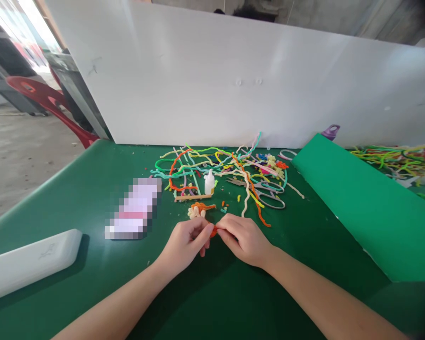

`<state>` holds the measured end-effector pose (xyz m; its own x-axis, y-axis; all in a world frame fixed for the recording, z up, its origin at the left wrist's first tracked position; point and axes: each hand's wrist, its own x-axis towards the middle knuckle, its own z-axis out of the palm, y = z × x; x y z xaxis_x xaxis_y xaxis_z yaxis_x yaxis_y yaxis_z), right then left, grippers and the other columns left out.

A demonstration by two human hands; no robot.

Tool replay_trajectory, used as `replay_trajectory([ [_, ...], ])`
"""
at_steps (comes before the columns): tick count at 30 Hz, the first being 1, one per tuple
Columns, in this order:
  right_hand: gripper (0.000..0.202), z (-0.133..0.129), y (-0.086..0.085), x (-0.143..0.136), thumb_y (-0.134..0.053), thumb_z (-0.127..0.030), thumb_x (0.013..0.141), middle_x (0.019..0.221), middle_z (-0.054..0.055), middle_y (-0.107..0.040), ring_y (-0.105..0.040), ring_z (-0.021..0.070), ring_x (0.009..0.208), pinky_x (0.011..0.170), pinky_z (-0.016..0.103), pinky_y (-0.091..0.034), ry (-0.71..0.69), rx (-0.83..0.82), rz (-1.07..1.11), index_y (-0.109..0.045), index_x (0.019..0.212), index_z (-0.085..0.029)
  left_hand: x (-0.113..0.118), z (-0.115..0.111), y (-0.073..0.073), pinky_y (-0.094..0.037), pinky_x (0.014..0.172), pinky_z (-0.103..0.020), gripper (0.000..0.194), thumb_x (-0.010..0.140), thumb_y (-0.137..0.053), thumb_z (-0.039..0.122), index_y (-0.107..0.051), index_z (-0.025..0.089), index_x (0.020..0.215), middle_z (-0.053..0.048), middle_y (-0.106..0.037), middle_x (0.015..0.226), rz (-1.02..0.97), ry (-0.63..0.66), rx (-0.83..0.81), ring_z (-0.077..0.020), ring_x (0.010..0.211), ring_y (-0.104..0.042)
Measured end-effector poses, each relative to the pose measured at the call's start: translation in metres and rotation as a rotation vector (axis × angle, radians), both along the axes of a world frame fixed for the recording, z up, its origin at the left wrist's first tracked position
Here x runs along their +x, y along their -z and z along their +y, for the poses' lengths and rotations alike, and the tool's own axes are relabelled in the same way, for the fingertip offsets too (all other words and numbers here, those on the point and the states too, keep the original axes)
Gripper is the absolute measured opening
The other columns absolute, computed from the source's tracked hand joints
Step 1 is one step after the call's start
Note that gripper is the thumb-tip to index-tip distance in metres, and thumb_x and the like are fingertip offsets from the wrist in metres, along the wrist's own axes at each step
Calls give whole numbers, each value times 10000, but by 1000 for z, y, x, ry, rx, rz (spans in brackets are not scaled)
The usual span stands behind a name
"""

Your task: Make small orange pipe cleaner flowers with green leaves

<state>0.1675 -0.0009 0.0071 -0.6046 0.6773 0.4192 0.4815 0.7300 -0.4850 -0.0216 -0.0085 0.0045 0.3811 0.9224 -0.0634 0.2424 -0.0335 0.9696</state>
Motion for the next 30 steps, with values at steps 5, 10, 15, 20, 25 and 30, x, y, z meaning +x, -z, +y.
replay_trajectory([
  [5, 155, -1, -2, -1, -380, -198, 930, 786, 33, -567, -518, 126, 696, 610, 249, -400, 0, 6, -2, -532, 913, -172, 0, 0, -1, -409, 479, -210, 315, 887, -428, 405, -500, 171, 688, 32, -534, 577, 9, 0, -5, -95, 458, -530],
  [10, 157, -1, -2, -1, -380, -198, 927, 775, 34, -567, -516, 128, 687, 601, 250, -400, -5, 17, 0, -534, 911, -173, 1, 0, -2, -408, 480, -209, 320, 886, -428, 403, -495, 172, 673, 34, -531, 568, 11, 0, -2, -94, 455, -526],
  [15, 152, -1, -1, -1, -390, -198, 924, 779, 33, -566, -516, 127, 697, 610, 251, -398, -4, 13, -12, -539, 909, -168, 1, 0, -3, -407, 488, -211, 320, 889, -424, 398, -498, 170, 678, 35, -531, 568, 13, 1, -1, -92, 456, -521],
  [20, 159, -1, -2, -1, -383, -199, 926, 776, 32, -567, -515, 125, 687, 600, 247, -397, -6, 21, -3, -538, 903, -169, 1, 0, -2, -409, 487, -212, 331, 891, -420, 407, -494, 169, 673, 35, -528, 569, 14, -1, 2, -92, 456, -518],
  [25, 161, 0, -2, -1, -383, -201, 925, 769, 33, -569, -517, 128, 683, 599, 248, -401, -6, 22, -5, -539, 897, -172, 1, 0, -1, -408, 478, -212, 327, 887, -424, 409, -495, 172, 674, 36, -525, 568, 4, -4, -6, -93, 453, -519],
  [30, 158, -1, -1, -1, -386, -200, 923, 765, 32, -566, -519, 127, 688, 606, 248, -405, 0, 20, -9, -537, 889, -170, 1, 0, -2, -409, 490, -215, 329, 889, -422, 410, -489, 174, 669, 35, -526, 567, 8, -2, -1, -94, 455, -522],
])
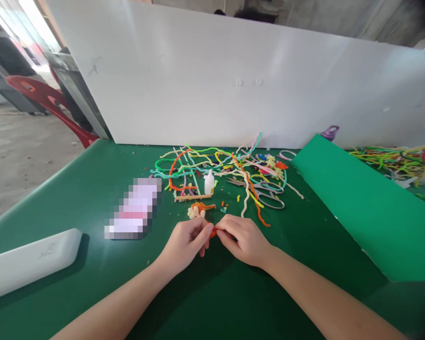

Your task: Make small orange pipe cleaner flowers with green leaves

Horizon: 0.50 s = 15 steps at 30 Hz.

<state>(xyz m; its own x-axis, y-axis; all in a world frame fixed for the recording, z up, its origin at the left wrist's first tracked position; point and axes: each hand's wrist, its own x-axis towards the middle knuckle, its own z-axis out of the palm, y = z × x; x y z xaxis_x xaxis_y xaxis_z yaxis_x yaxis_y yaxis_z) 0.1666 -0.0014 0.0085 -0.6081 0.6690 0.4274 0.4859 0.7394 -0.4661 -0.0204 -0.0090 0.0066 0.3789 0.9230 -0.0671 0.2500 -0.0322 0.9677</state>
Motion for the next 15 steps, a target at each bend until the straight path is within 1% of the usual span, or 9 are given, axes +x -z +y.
replay_trajectory([
  [15, 166, -1, -1, 0, -376, -201, 926, 757, 29, -560, -511, 126, 673, 596, 246, -397, -1, 0, -6, -535, 885, -174, 0, 0, -1, -406, 483, -212, 325, 884, -426, 409, -492, 175, 668, 35, -525, 559, 2, 1, -3, -95, 453, -515],
])
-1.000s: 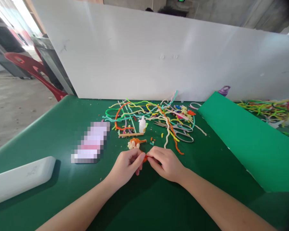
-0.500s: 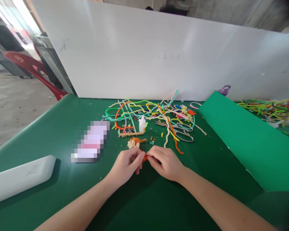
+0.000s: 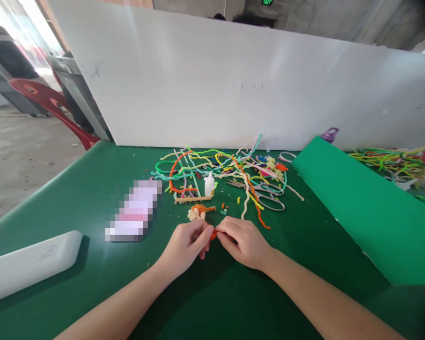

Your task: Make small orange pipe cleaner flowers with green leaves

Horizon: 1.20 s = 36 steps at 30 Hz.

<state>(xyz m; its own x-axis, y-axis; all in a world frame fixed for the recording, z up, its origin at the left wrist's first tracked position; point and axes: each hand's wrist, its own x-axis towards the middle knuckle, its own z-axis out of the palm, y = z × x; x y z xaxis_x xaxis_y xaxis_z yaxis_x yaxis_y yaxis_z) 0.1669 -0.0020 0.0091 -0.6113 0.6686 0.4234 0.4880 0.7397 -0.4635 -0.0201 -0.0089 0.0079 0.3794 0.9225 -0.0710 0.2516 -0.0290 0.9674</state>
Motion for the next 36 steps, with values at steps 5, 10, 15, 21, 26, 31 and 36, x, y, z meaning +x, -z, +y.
replay_trajectory([
  [5, 171, 0, 0, 0, -374, -205, 928, 750, 27, -559, -512, 124, 668, 595, 243, -402, 5, 12, 0, -535, 881, -176, 0, 0, 0, -406, 476, -212, 327, 882, -426, 409, -492, 175, 663, 33, -529, 559, 1, -6, -2, -97, 452, -517],
  [10, 167, 0, 0, 0, -377, -204, 927, 757, 30, -561, -511, 128, 672, 596, 249, -397, 4, 0, 1, -536, 885, -175, 0, 0, 0, -401, 476, -211, 324, 885, -425, 404, -493, 175, 666, 37, -526, 557, 6, -6, 0, -95, 449, -514],
  [15, 161, 0, 1, 0, -381, -197, 925, 768, 30, -560, -509, 128, 685, 606, 252, -397, -5, -16, 6, -538, 903, -171, 0, -1, 0, -393, 472, -210, 355, 889, -420, 418, -484, 172, 641, 38, -520, 536, 18, -3, -6, -91, 435, -508],
  [21, 162, -1, 1, 1, -378, -201, 927, 771, 31, -560, -505, 127, 686, 608, 253, -395, -5, -21, 9, -534, 891, -172, 0, 0, -1, -387, 472, -208, 368, 890, -418, 429, -489, 169, 641, 37, -524, 525, 24, 1, -9, -89, 429, -501],
  [26, 164, 0, 1, 1, -378, -198, 928, 767, 28, -553, -499, 123, 683, 611, 249, -389, -8, -25, 5, -534, 887, -165, 0, 0, -1, -385, 470, -205, 365, 889, -422, 427, -485, 168, 640, 38, -526, 529, 21, -2, -15, -88, 430, -503],
  [31, 176, 0, 1, 1, -372, -200, 933, 771, 31, -551, -500, 122, 691, 619, 244, -387, -6, -32, 4, -539, 895, -159, 0, -1, 0, -390, 469, -203, 363, 890, -416, 427, -487, 167, 646, 40, -522, 531, 19, -3, -16, -88, 430, -502],
  [36, 177, 0, 1, 1, -372, -202, 932, 765, 28, -543, -494, 121, 685, 612, 243, -378, -4, -24, 1, -539, 896, -158, 1, 0, -2, -384, 469, -199, 371, 889, -415, 430, -485, 166, 638, 39, -523, 527, 26, -9, -15, -85, 430, -501],
])
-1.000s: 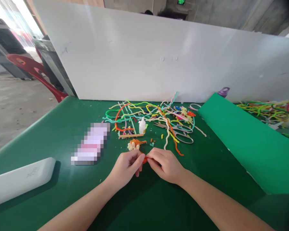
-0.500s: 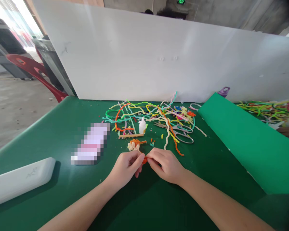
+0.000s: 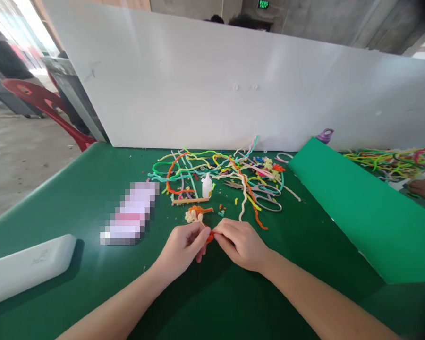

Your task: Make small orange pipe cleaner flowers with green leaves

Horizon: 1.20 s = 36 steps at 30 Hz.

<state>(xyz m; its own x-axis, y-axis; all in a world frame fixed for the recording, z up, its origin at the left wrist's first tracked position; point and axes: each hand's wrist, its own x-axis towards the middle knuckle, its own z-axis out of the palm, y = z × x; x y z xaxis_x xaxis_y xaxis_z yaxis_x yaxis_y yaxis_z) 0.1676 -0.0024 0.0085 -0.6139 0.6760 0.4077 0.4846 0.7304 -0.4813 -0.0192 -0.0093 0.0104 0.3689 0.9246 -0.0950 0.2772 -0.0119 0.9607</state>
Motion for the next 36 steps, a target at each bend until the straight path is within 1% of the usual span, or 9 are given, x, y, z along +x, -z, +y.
replay_trajectory([
  [5, 171, 0, 0, 0, -375, -200, 929, 755, 23, -533, -485, 117, 677, 604, 239, -371, -1, 5, -1, -534, 880, -157, 1, 0, -1, -382, 471, -198, 371, 890, -415, 424, -481, 165, 634, 41, -519, 522, 11, 3, 1, -83, 426, -497],
  [16, 176, 0, 0, 0, -366, -206, 934, 757, 23, -528, -482, 117, 676, 606, 239, -365, 5, -7, -3, -525, 873, -161, -1, -1, 1, -393, 479, -206, 362, 889, -423, 422, -486, 165, 643, 39, -521, 535, -8, 12, -4, -88, 438, -509],
  [26, 188, 0, 4, 0, -371, -225, 947, 764, 23, -545, -504, 118, 682, 611, 236, -387, 52, 3, 18, -539, 885, -169, -1, 1, 4, -412, 494, -223, 308, 883, -446, 411, -536, 156, 737, 27, -545, 604, -54, 31, -33, -101, 469, -545],
  [28, 178, 1, 4, 0, -379, -223, 947, 781, 26, -561, -518, 119, 696, 628, 237, -401, 56, 1, 45, -545, 912, -171, -1, 2, 4, -411, 494, -224, 301, 882, -454, 408, -537, 156, 742, 29, -545, 602, -76, 22, -40, -100, 468, -543],
  [32, 170, 2, 3, 0, -399, -195, 940, 883, 43, -594, -554, 121, 775, 682, 237, -429, 50, -7, 105, -534, 1041, -177, -1, 3, 3, -401, 489, -218, 297, 885, -456, 404, -528, 157, 735, 36, -542, 600, -132, 2, -33, -87, 453, -525],
  [36, 154, 1, 2, 1, -431, -196, 928, 872, 36, -596, -556, 114, 753, 661, 230, -429, 49, 4, 127, -536, 1039, -181, -1, 3, 2, -395, 497, -213, 296, 891, -450, 391, -526, 156, 729, 37, -548, 601, -124, 10, -16, -77, 447, -514],
])
